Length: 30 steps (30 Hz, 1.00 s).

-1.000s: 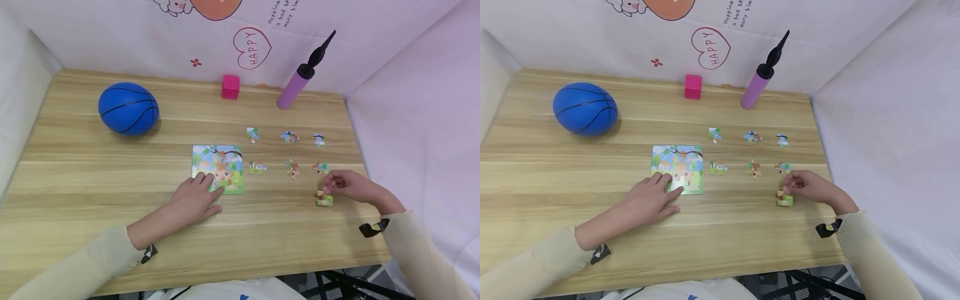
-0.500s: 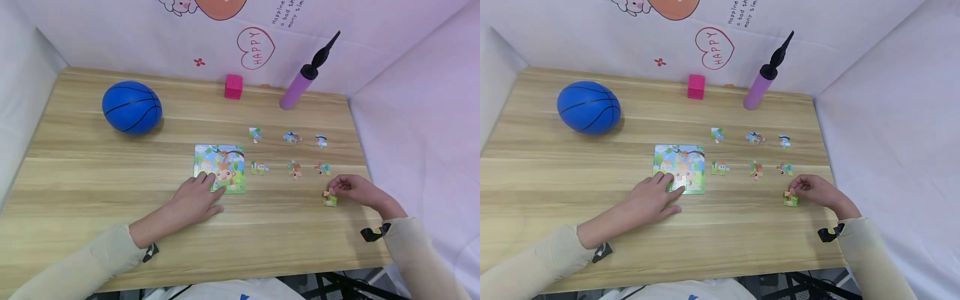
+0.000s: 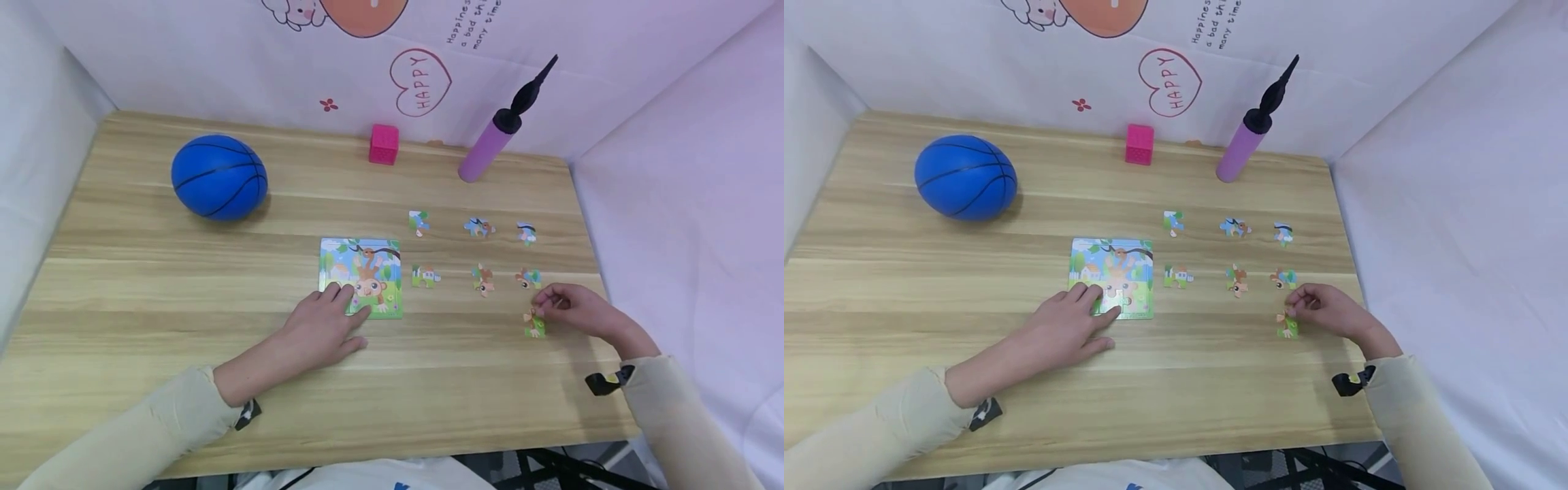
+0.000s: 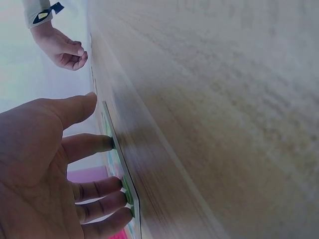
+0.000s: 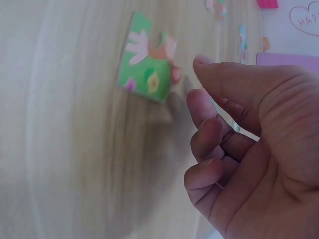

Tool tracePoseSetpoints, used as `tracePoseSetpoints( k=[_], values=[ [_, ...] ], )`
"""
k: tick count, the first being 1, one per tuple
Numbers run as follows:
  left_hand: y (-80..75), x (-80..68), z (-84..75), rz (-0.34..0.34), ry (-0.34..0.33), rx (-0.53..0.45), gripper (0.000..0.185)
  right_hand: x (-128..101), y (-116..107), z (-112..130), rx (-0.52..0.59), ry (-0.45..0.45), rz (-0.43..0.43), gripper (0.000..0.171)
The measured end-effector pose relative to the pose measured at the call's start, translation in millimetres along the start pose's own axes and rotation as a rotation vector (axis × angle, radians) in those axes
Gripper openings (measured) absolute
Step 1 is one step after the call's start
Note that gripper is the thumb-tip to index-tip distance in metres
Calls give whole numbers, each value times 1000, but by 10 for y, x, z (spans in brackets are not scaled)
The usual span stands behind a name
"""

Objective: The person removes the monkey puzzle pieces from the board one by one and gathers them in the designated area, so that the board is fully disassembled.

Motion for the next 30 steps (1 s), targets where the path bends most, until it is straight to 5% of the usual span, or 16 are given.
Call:
tracePoseSetpoints(
  k=[6, 13, 24, 30],
  values=[
    [8, -5, -6, 0, -7, -1, 57, 111, 28, 382, -24, -62, 11, 24],
    [-27, -32, 37, 4, -31, -53, 54, 442, 208, 1105, -158, -182, 28, 27],
    [-53, -174, 162, -35, -83, -107, 49, 772, 959, 2404, -255, -530, 129, 22],
    [-30, -226, 177, 6, -55, -83, 49, 846, 1309, 2673, -301, -549, 187, 24]
  ],
)
Point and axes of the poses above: each hand's wrist, its own x-axis towards the middle knuckle, its own y-axis out of the palm, z = x × y, the point moved 6 cm from there along x, towards the middle knuckle, and after that the axes turned 7 degrees about y, right-handed, at the moved point
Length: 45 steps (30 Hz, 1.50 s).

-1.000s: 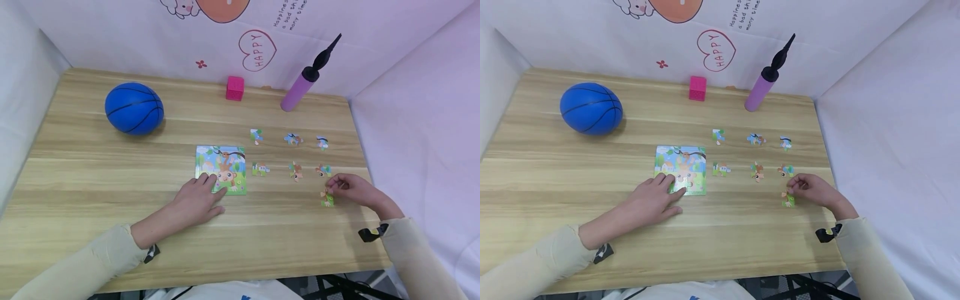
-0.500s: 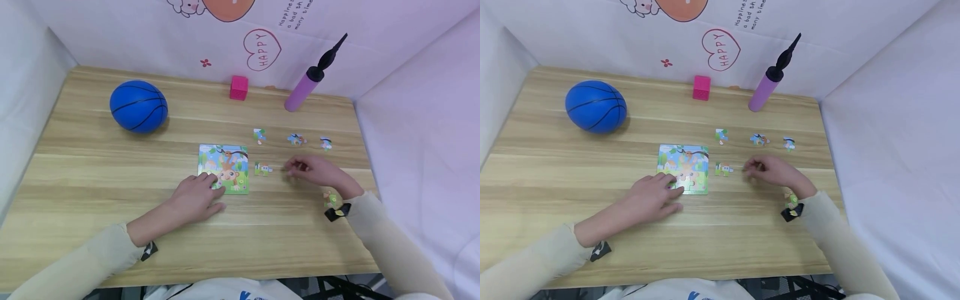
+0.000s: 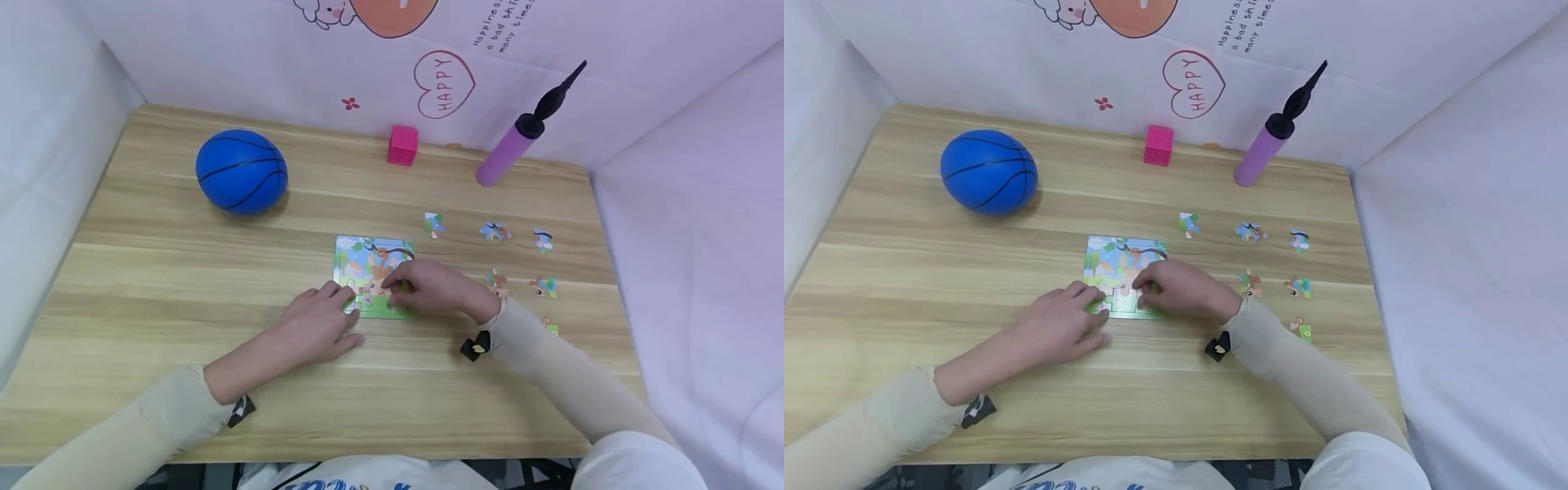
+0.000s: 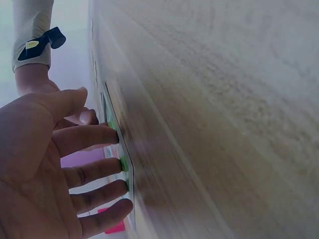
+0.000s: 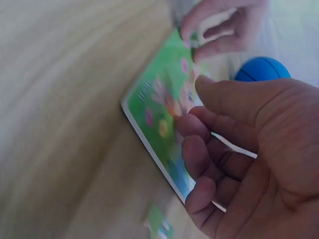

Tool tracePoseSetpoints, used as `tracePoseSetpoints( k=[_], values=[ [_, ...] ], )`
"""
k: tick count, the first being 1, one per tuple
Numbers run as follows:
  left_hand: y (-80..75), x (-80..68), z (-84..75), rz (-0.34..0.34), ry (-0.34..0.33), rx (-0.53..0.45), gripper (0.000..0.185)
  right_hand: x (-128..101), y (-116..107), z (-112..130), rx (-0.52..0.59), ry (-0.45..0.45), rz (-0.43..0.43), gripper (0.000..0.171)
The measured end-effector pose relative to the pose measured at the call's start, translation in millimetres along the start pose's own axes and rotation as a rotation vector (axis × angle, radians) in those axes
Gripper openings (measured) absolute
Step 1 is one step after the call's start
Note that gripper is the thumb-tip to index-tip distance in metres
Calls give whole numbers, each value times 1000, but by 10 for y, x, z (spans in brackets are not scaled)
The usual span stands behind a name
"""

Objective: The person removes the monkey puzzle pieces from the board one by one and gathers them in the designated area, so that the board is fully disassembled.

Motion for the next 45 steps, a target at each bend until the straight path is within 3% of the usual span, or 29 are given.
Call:
tracePoseSetpoints(
  k=[5, 16, 28, 32, 36, 45],
  values=[
    [5, 11, -15, 16, 33, 23, 49, 24, 72, 28, 3, 66, -1, 20],
    [24, 40, 22, 17, 17, 6, 46, 80, 107, 18, 53, 97, -66, 11],
    [15, 50, 24, 8, 19, -11, 42, 5, 81, -2, 176, 40, -123, 8],
    [15, 62, 25, 8, 26, -20, 42, -191, 2, -113, 262, 63, -110, 8],
    [19, 74, 18, 3, 40, -20, 42, -542, -94, -356, 284, 102, -70, 9],
    [-2, 67, 25, 17, 29, -25, 43, -1480, -174, -1084, 260, 321, -63, 12]
  ],
)
Point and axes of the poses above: each hand's wrist, its own x-axis towards the middle knuckle, its own y-axis out of the palm, z = x × y, the point moved 6 cm from there along x, towards the middle knuckle, and after that the axes turned 7 degrees about y, right-handed, at the moved point
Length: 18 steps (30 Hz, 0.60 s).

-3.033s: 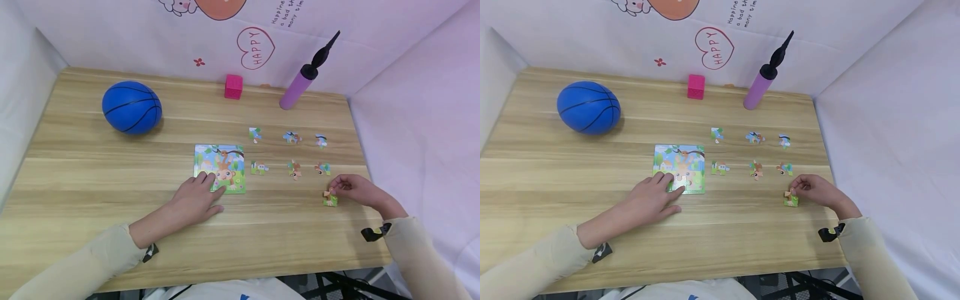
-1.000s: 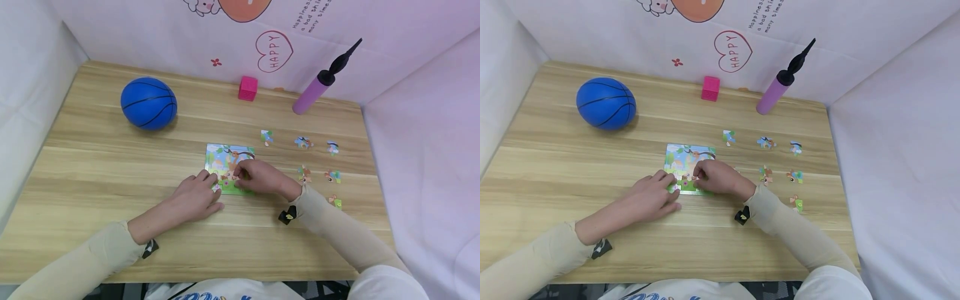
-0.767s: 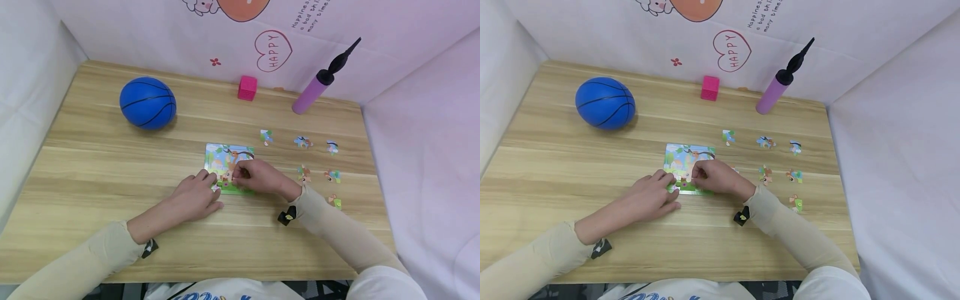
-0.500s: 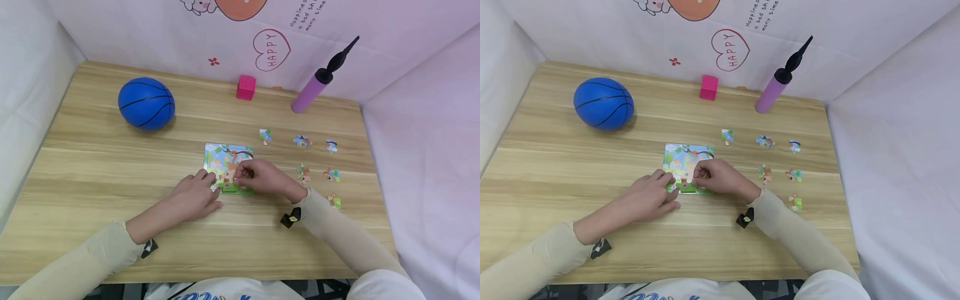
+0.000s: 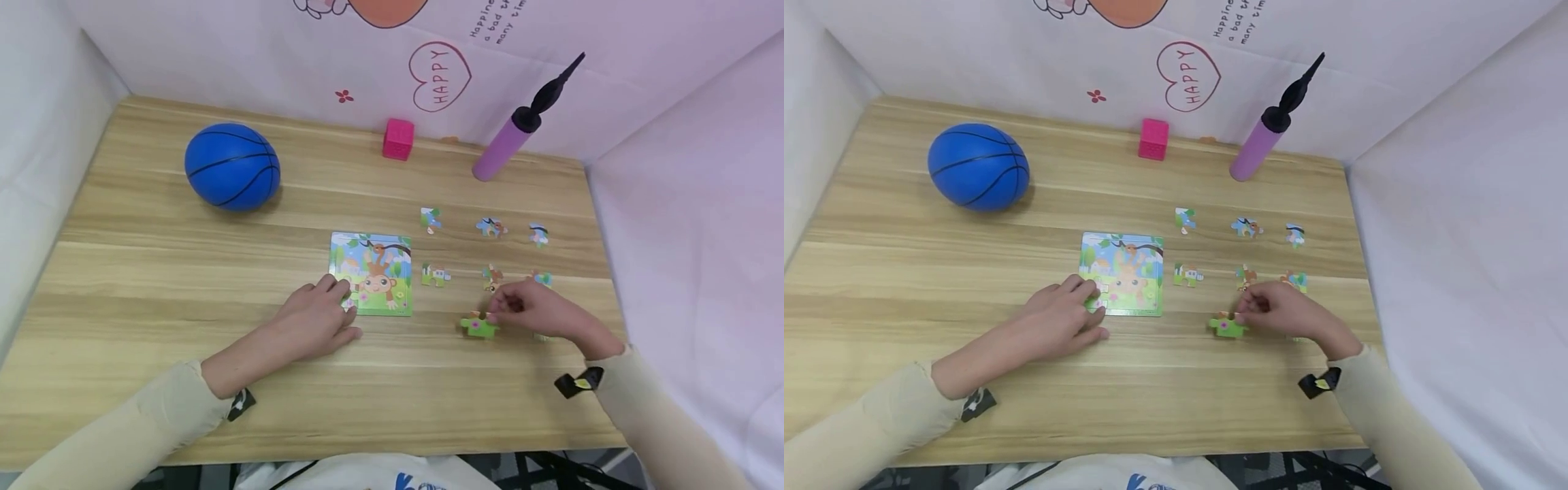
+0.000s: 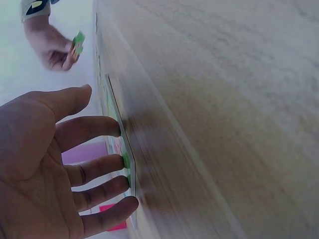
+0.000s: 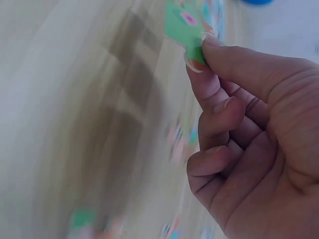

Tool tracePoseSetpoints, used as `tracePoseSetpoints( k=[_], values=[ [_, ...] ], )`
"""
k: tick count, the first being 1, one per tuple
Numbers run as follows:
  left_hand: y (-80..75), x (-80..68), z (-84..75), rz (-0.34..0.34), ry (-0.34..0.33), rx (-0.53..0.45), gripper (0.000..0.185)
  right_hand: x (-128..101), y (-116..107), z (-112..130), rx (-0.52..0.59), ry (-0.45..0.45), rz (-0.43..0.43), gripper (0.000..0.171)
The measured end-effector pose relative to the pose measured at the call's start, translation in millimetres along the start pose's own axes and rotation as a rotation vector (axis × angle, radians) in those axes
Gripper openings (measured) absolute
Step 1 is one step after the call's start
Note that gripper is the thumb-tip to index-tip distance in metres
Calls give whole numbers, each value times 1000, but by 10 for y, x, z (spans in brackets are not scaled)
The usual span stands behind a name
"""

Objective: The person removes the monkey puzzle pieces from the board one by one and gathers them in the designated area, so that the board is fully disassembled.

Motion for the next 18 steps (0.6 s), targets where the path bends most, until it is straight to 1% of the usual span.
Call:
tracePoseSetpoints(
  k=[4, 7, 12, 18],
  values=[
    [7, -8, 6, 4, -5, 1, 44, -158, -14, -284, 9, 82, -1, 12],
    [17, -10, 12, 6, -10, 4, 44, -191, 12, -412, 12, 113, -6, 13],
    [23, -1, 12, 4, -13, 7, 45, -180, 29, -466, -5, 117, -38, 11],
    [21, 2, -2, -6, -5, 14, 44, -172, 29, -460, -32, 121, -65, 8]
  ],
)
Point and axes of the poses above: each hand's wrist, its own x-axis towards the middle knuckle, its own y-axis out of the palm, z = x × y, the point moved 6 cm from there along x, towards the middle knuckle, and after that the axes turned 7 degrees about y, right-handed, at the moved point
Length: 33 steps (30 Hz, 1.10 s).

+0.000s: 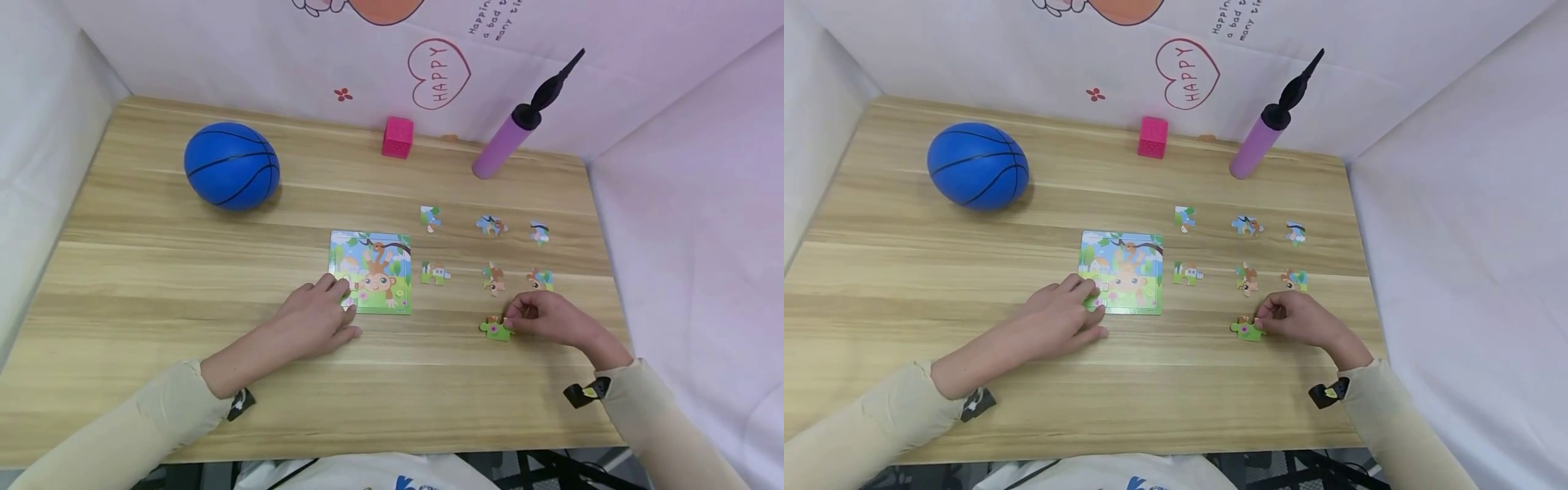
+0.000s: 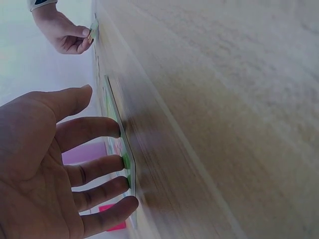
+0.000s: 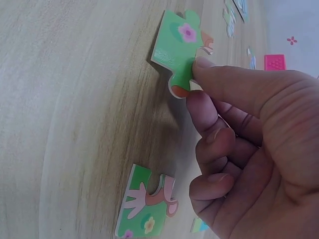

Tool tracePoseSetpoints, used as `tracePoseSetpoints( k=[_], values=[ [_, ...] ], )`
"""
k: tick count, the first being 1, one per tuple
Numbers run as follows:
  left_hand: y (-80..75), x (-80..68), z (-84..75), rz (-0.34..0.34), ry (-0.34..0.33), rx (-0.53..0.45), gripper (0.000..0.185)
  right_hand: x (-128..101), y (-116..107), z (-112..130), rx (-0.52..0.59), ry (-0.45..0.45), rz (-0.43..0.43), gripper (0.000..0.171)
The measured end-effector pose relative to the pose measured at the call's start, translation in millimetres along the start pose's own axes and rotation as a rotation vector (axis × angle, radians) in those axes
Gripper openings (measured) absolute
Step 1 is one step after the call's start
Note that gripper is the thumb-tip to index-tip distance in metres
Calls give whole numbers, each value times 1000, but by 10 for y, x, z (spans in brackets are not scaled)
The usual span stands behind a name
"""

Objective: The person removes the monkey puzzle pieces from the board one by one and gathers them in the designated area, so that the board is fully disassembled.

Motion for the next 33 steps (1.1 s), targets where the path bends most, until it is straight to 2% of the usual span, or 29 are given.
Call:
tracePoseSetpoints(
  k=[9, 18, 24, 30, 33],
  values=[
    [-15, -8, -8, 30, -15, 0, 46, 8, 2, 35, 19, -9, -11, 7],
    [0, -8, 3, 29, -7, -4, 48, 107, -45, 210, 8, -87, -33, 14],
    [6, -63, 35, 6, -5, -7, 47, 403, -3, 701, -48, -140, -22, 17],
    [-3, -115, 47, -40, 14, -49, 41, 761, 215, 1430, -80, -306, 45, 17],
    [-15, -149, 79, -57, -1, -61, 41, 899, 342, 1791, -119, -400, 70, 16]
  ],
)
Point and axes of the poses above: each hand's wrist, its own x-axis towards the middle knuckle, its own y-axis out of the palm, z = x × y, the point moved 6 cm from there along x, towards the middle knuckle, and after that the axes turned 7 degrees about y, right-handed, at the moved point
